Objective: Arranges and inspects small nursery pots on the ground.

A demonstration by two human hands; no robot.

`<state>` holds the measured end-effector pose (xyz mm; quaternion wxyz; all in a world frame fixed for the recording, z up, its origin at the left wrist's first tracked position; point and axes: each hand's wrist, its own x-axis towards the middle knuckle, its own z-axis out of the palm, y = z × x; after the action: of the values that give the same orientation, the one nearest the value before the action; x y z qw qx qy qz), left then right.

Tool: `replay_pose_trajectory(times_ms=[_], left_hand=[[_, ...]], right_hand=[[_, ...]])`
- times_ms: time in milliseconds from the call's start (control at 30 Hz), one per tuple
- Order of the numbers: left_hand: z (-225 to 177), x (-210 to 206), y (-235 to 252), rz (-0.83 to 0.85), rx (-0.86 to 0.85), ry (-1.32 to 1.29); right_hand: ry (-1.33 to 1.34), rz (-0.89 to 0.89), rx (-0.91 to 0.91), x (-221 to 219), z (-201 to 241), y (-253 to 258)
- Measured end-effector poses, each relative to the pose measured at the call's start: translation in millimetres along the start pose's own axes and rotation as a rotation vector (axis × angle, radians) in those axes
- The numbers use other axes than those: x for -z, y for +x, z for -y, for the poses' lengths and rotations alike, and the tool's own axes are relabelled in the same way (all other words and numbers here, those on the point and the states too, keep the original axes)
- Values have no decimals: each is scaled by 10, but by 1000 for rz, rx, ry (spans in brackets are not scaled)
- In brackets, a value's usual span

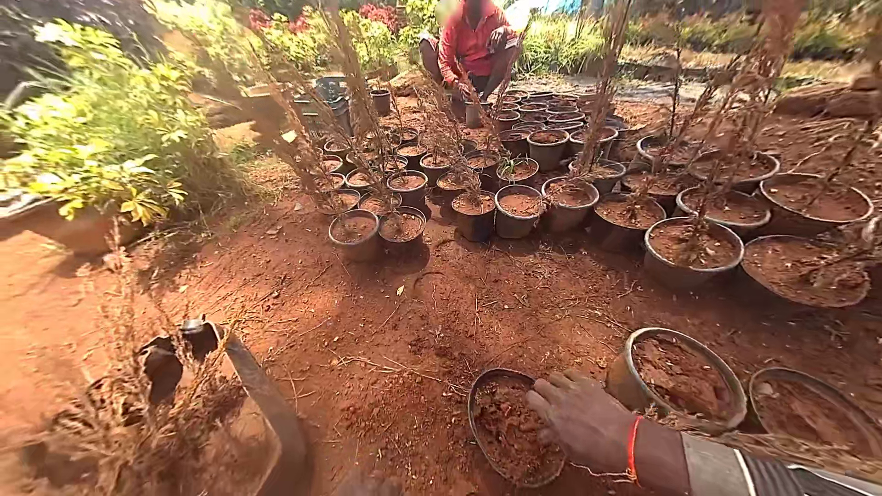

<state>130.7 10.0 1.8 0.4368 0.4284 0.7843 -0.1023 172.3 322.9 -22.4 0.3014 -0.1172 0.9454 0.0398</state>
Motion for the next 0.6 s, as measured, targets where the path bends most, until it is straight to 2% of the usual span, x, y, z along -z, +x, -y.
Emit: replay_pose_trajectory(times_ms=[67,167,433,600], left_hand=[[3,-55,104,-45,-51,22],[-29,-99,150,-7,-25,78],[-69,-40,-162,62,14,64],[-83,-119,-179,33,3,98]], right_hand=[[15,140,-49,-11,32,71],[56,319,-137,-194,46,148],[59,264,-201,-462,-116,162],[51,204,-179,-248,-122,63]])
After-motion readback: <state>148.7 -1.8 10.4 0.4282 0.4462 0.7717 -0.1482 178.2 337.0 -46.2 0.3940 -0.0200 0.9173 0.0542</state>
